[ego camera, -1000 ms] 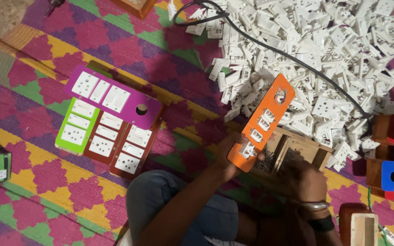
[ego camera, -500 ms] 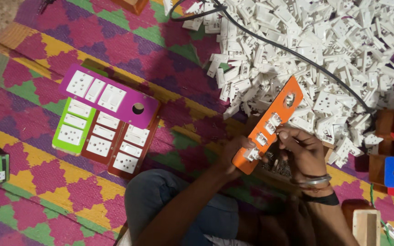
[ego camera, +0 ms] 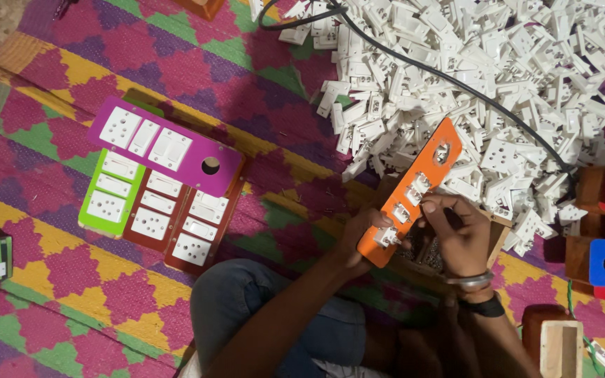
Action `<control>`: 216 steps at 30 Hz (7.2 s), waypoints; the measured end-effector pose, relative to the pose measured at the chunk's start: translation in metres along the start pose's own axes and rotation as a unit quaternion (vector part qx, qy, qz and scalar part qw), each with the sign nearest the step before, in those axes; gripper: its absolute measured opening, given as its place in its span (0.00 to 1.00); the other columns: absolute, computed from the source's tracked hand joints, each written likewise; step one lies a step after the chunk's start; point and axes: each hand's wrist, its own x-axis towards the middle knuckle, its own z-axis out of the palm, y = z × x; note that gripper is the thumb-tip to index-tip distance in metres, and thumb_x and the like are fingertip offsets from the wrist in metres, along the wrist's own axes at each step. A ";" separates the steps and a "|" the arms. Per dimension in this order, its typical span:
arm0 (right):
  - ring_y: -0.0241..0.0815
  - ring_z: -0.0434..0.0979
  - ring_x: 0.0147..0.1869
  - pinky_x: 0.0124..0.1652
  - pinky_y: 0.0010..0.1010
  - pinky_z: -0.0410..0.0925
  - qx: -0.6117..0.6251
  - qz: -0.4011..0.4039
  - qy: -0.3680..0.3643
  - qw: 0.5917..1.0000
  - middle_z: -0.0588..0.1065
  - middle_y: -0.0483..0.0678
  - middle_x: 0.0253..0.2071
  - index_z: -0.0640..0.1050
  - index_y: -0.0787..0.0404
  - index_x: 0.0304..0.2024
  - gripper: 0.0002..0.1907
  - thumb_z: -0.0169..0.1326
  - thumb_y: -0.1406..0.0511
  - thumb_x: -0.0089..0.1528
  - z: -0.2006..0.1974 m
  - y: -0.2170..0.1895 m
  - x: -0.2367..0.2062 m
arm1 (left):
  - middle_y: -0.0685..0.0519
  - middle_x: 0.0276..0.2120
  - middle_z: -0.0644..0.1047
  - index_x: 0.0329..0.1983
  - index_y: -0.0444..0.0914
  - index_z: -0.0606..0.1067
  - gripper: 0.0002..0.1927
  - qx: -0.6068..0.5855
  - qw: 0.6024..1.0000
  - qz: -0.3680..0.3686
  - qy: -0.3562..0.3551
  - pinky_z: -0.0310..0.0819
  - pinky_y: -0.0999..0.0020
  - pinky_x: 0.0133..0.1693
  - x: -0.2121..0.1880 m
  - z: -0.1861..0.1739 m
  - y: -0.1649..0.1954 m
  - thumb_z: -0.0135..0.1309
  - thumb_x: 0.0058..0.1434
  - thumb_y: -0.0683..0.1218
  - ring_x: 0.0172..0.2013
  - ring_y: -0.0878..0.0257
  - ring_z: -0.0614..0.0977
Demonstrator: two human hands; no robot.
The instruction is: The person assembles white electrical switch modules into colored plastic frames by hand, inserting small metal fasteners from a wooden box. The person handles orange and red frames, placing completed units aside on the floor.
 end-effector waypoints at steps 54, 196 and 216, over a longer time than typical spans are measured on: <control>0.51 0.76 0.24 0.29 0.37 0.67 -0.260 -0.060 0.098 0.959 0.74 0.56 0.26 0.79 0.66 0.31 0.22 0.45 0.59 0.74 0.011 0.009 0.000 | 0.47 0.42 0.77 0.52 0.33 0.73 0.19 -0.070 0.994 -0.027 0.085 0.79 0.56 0.44 0.004 -0.007 -0.014 0.51 0.60 0.47 0.41 0.57 0.81; 0.33 0.82 0.37 0.38 0.25 0.73 -0.267 -0.059 -0.011 0.962 0.84 0.49 0.37 0.84 0.63 0.41 0.08 0.64 0.72 0.58 -0.070 0.027 -0.030 | 0.48 0.56 0.71 0.63 0.34 0.63 0.30 0.272 0.961 0.041 0.035 0.71 0.66 0.52 0.006 0.033 0.008 0.53 0.57 0.40 0.52 0.63 0.75; 0.32 0.81 0.41 0.30 0.19 0.65 -0.296 -0.267 -0.033 0.916 0.82 0.49 0.46 0.81 0.64 0.42 0.07 0.60 0.76 0.62 -0.024 -0.055 -0.018 | 0.48 0.50 0.72 0.63 0.31 0.63 0.30 0.309 0.951 0.013 0.024 0.71 0.66 0.51 0.007 0.032 0.005 0.53 0.56 0.39 0.48 0.63 0.76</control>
